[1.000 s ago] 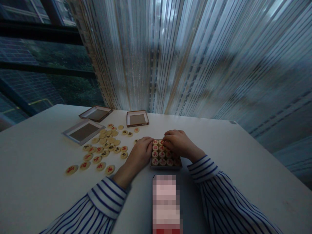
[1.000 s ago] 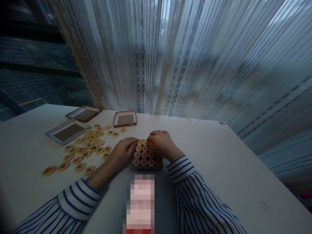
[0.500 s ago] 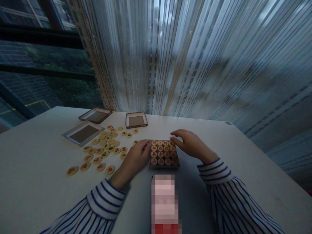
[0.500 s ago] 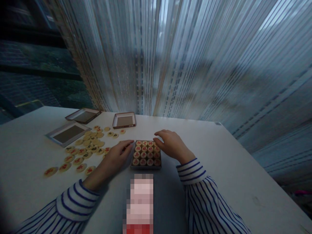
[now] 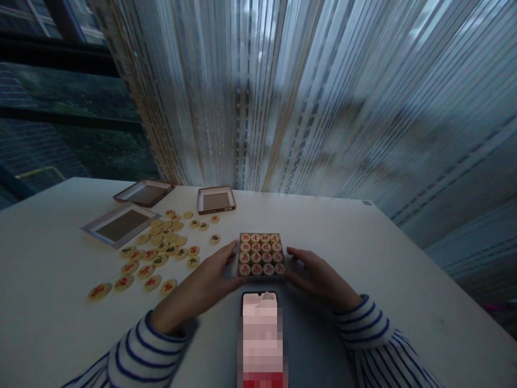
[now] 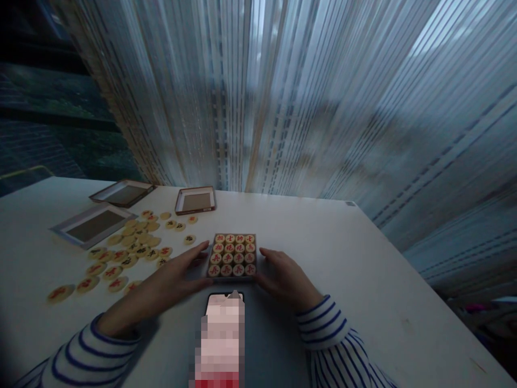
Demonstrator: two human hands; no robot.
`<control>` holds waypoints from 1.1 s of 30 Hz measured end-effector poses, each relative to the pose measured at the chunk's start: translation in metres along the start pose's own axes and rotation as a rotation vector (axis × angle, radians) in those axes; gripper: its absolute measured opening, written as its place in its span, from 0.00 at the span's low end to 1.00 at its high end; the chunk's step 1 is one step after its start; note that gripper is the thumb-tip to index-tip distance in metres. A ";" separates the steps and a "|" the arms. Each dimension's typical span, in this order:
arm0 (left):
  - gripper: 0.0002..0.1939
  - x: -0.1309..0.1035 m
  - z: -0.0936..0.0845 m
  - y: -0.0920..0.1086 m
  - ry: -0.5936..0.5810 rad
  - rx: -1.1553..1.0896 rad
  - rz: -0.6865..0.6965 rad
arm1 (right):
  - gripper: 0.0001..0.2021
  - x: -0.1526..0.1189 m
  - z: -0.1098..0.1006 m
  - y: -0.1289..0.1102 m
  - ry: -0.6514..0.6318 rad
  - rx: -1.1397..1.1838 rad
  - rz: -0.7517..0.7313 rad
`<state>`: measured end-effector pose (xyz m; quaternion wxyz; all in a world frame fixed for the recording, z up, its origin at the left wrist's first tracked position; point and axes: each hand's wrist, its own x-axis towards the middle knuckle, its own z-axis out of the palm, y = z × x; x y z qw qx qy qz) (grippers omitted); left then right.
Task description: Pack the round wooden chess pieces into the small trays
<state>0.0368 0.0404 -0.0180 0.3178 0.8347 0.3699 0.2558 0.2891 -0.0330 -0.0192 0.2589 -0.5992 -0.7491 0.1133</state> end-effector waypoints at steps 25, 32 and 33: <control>0.31 0.001 0.006 -0.004 0.025 0.051 0.007 | 0.20 0.002 0.003 -0.012 -0.023 -0.068 0.021; 0.30 0.002 0.005 -0.003 0.025 0.062 0.020 | 0.18 -0.001 0.007 -0.009 0.038 -0.096 -0.030; 0.30 0.001 0.005 -0.004 0.025 0.071 0.018 | 0.17 -0.001 0.008 -0.009 0.052 -0.104 -0.034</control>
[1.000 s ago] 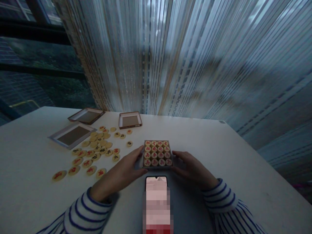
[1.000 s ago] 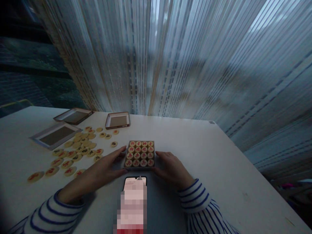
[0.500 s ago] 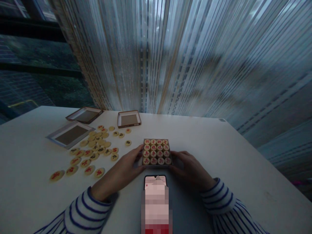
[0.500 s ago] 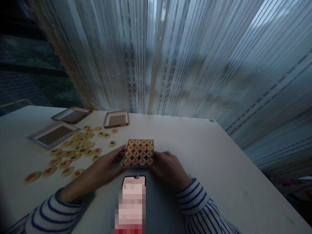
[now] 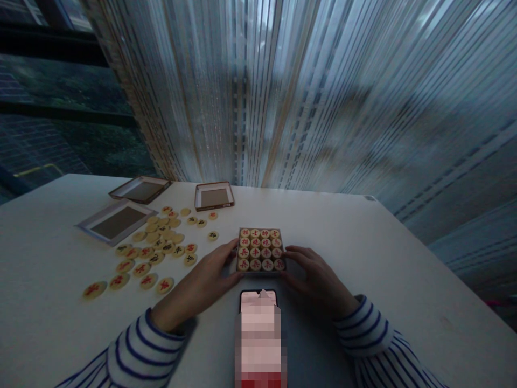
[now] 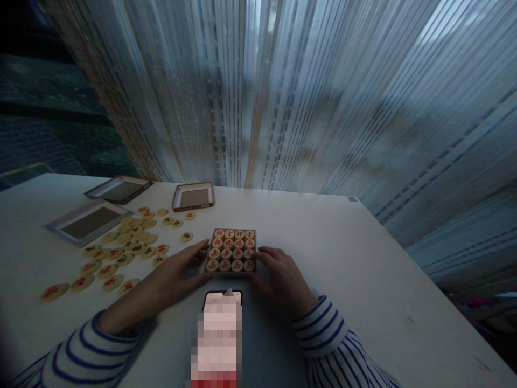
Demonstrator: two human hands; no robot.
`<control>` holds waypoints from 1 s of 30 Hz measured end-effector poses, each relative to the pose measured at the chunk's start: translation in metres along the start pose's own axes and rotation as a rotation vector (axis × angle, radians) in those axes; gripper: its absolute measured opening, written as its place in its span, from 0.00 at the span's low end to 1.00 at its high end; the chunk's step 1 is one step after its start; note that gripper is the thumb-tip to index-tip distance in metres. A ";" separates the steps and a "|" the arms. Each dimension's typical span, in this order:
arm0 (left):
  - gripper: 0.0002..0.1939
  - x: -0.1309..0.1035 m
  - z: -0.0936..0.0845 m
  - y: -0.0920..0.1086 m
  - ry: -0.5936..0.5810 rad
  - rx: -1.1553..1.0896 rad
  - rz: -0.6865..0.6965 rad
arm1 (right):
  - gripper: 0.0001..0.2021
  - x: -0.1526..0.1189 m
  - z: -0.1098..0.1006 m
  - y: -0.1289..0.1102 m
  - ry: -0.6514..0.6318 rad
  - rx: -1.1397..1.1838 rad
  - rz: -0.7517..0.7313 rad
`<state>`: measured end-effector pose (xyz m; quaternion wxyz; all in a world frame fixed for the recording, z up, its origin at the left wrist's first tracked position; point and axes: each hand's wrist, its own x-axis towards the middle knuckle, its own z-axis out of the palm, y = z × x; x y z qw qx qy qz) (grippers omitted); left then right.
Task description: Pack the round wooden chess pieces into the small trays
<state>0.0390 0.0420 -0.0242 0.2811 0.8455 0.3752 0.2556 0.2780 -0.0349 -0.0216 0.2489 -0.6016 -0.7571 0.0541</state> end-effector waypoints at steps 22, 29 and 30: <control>0.29 0.000 -0.002 0.002 -0.012 0.031 -0.015 | 0.09 0.000 0.006 0.000 0.049 0.003 0.032; 0.28 0.000 -0.002 0.004 -0.021 0.036 -0.036 | 0.09 0.000 0.005 0.001 0.041 -0.001 0.019; 0.28 0.000 -0.002 0.003 -0.021 0.037 -0.034 | 0.09 0.000 0.005 0.000 0.048 -0.002 0.018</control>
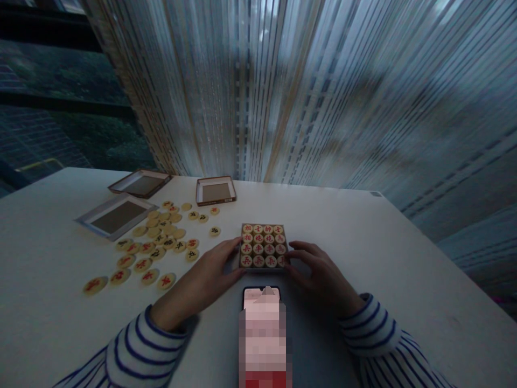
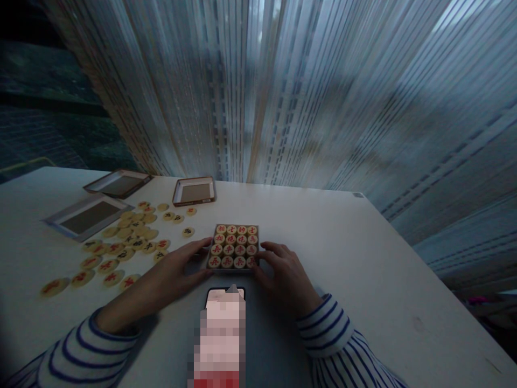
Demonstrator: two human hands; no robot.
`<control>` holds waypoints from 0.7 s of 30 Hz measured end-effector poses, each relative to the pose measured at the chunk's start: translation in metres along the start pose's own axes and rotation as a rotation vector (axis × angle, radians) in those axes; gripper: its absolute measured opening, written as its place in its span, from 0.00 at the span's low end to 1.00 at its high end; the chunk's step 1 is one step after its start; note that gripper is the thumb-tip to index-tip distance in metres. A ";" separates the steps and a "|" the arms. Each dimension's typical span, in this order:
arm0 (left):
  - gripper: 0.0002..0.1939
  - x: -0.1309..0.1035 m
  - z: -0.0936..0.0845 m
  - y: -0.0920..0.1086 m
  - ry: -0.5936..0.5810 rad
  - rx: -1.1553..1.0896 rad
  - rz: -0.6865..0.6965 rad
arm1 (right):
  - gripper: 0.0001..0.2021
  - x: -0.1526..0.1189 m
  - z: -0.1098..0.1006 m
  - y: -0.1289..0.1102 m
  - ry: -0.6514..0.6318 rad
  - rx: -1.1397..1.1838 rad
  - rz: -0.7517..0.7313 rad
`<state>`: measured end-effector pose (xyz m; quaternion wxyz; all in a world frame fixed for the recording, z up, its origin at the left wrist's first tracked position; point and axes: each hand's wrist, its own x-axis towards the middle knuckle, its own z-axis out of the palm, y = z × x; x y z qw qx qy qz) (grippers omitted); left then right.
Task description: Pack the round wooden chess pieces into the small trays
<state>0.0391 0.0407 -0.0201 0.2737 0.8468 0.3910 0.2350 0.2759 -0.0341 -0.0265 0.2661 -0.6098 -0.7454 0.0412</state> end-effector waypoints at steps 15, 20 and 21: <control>0.28 0.000 -0.001 -0.001 -0.029 -0.041 0.009 | 0.07 0.007 0.013 -0.017 0.134 -0.050 -0.087; 0.29 -0.001 0.000 -0.002 -0.022 -0.033 0.018 | 0.07 0.007 0.012 -0.018 0.104 -0.045 -0.074; 0.29 -0.001 0.000 -0.002 -0.021 -0.033 0.019 | 0.07 0.007 0.012 -0.018 0.100 -0.044 -0.074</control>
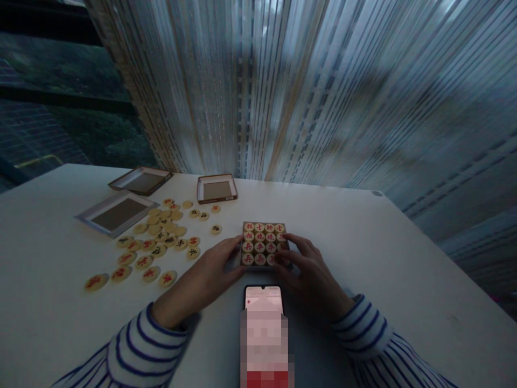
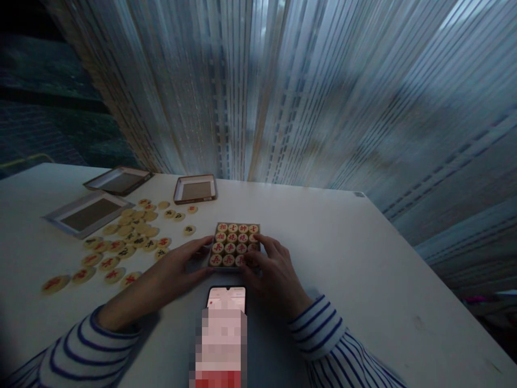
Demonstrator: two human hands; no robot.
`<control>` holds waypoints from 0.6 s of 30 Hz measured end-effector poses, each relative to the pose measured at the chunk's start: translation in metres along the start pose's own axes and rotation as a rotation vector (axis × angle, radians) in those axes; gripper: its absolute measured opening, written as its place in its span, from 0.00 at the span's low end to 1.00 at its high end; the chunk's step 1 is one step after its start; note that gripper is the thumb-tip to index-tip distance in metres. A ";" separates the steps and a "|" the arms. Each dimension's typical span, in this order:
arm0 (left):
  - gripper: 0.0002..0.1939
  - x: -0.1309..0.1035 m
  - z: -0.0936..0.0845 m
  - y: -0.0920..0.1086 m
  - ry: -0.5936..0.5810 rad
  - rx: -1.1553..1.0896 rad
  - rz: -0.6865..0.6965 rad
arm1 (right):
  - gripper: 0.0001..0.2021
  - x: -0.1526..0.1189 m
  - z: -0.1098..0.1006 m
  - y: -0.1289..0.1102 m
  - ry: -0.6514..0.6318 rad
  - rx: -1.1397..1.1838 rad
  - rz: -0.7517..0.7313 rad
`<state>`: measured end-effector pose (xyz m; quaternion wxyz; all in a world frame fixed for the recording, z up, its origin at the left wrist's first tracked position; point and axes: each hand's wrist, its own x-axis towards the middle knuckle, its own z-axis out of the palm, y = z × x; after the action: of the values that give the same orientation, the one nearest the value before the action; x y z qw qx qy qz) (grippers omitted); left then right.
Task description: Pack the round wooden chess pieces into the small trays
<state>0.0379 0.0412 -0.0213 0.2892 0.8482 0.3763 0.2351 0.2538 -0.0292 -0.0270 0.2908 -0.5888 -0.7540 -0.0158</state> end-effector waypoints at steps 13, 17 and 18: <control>0.28 0.000 0.000 -0.002 -0.005 0.024 -0.012 | 0.06 0.000 0.000 -0.002 -0.009 0.012 0.008; 0.28 -0.001 0.000 -0.001 -0.008 0.027 -0.013 | 0.07 0.000 0.002 0.000 -0.011 0.013 0.001; 0.28 -0.001 0.000 -0.001 -0.007 0.032 -0.016 | 0.07 -0.001 0.002 0.001 -0.011 0.014 0.001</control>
<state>0.0368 0.0410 -0.0215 0.2791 0.8504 0.3858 0.2236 0.2536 -0.0288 -0.0290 0.2907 -0.5874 -0.7553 -0.0072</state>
